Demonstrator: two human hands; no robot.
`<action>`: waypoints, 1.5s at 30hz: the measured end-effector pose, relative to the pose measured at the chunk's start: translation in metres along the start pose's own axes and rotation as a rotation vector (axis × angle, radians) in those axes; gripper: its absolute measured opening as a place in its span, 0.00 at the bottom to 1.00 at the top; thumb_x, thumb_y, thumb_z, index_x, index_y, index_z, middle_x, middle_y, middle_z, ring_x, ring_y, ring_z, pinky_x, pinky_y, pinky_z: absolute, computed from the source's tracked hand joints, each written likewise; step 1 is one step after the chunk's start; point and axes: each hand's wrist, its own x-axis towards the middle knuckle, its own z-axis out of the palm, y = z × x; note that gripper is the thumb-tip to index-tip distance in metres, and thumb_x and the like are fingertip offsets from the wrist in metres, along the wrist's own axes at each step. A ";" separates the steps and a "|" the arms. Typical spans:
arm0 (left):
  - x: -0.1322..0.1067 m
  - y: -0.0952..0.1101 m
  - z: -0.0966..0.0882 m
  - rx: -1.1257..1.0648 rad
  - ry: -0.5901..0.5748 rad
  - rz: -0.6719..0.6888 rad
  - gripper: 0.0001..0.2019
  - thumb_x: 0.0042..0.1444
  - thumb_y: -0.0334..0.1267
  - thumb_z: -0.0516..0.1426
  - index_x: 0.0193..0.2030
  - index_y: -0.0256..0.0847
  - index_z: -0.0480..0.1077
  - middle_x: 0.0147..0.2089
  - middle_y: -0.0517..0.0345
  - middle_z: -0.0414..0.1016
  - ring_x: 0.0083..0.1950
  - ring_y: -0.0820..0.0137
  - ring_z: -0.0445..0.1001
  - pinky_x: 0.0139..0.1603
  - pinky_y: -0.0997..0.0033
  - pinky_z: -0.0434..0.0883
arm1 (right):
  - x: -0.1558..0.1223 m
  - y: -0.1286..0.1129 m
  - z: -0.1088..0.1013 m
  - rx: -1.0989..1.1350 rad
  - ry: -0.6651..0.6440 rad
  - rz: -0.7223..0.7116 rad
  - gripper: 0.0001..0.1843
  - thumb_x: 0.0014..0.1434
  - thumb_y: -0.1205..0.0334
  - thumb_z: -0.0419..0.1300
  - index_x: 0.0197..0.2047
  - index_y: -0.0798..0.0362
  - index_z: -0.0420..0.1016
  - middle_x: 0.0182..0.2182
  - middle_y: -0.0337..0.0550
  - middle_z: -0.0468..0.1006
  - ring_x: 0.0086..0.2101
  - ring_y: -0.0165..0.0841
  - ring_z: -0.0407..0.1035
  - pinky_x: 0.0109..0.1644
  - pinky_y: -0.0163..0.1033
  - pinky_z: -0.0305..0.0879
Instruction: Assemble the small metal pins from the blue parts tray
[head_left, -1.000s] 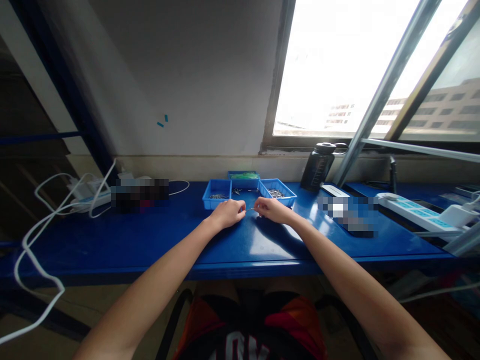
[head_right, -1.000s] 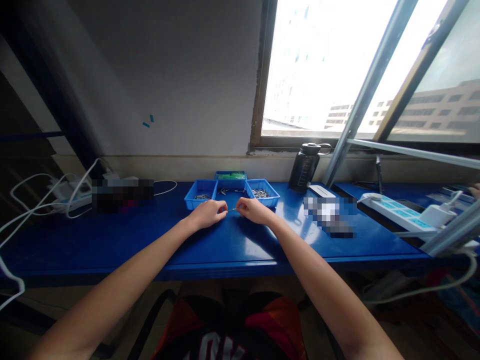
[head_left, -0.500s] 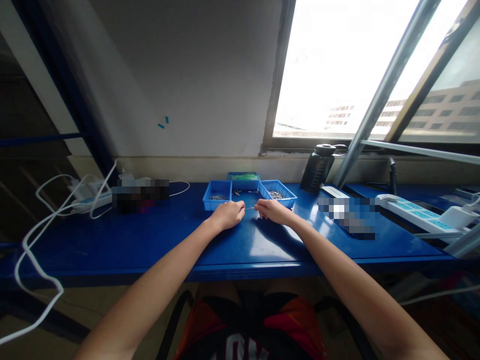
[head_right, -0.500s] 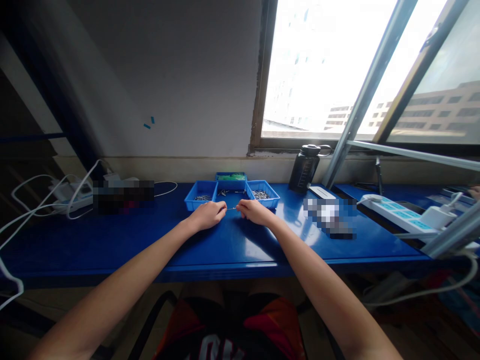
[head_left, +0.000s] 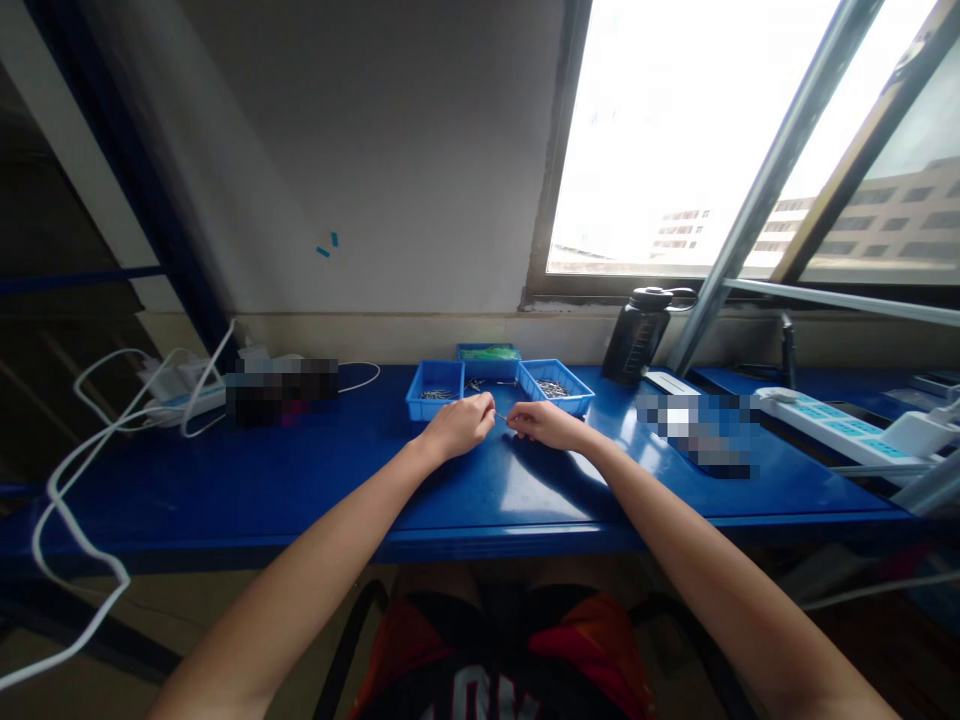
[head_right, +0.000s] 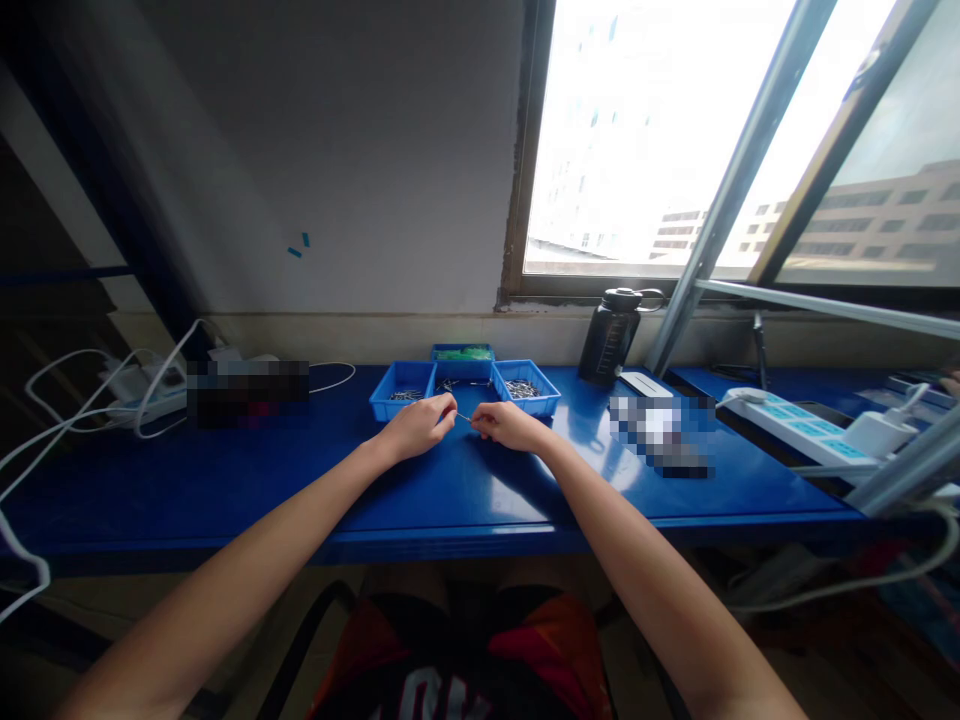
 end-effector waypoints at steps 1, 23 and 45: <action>0.000 0.001 0.000 -0.021 0.022 0.023 0.11 0.58 0.41 0.44 0.39 0.40 0.63 0.37 0.54 0.72 0.35 0.68 0.70 0.31 0.73 0.63 | 0.000 -0.001 0.000 0.009 -0.003 -0.007 0.13 0.55 0.54 0.51 0.35 0.55 0.69 0.23 0.40 0.73 0.22 0.26 0.64 0.27 0.32 0.61; 0.003 0.003 -0.003 -0.155 0.009 0.101 0.10 0.53 0.40 0.50 0.39 0.41 0.68 0.37 0.57 0.71 0.35 0.72 0.69 0.37 0.74 0.66 | -0.003 -0.015 -0.001 0.107 -0.008 -0.075 0.16 0.55 0.51 0.51 0.33 0.56 0.69 0.22 0.38 0.69 0.22 0.25 0.62 0.27 0.31 0.59; 0.001 0.000 -0.003 0.006 -0.092 -0.039 0.13 0.55 0.46 0.47 0.38 0.42 0.68 0.34 0.56 0.74 0.35 0.67 0.72 0.34 0.73 0.65 | -0.002 -0.008 -0.005 -0.038 0.099 -0.045 0.14 0.55 0.54 0.51 0.34 0.55 0.72 0.22 0.39 0.73 0.22 0.26 0.64 0.27 0.31 0.58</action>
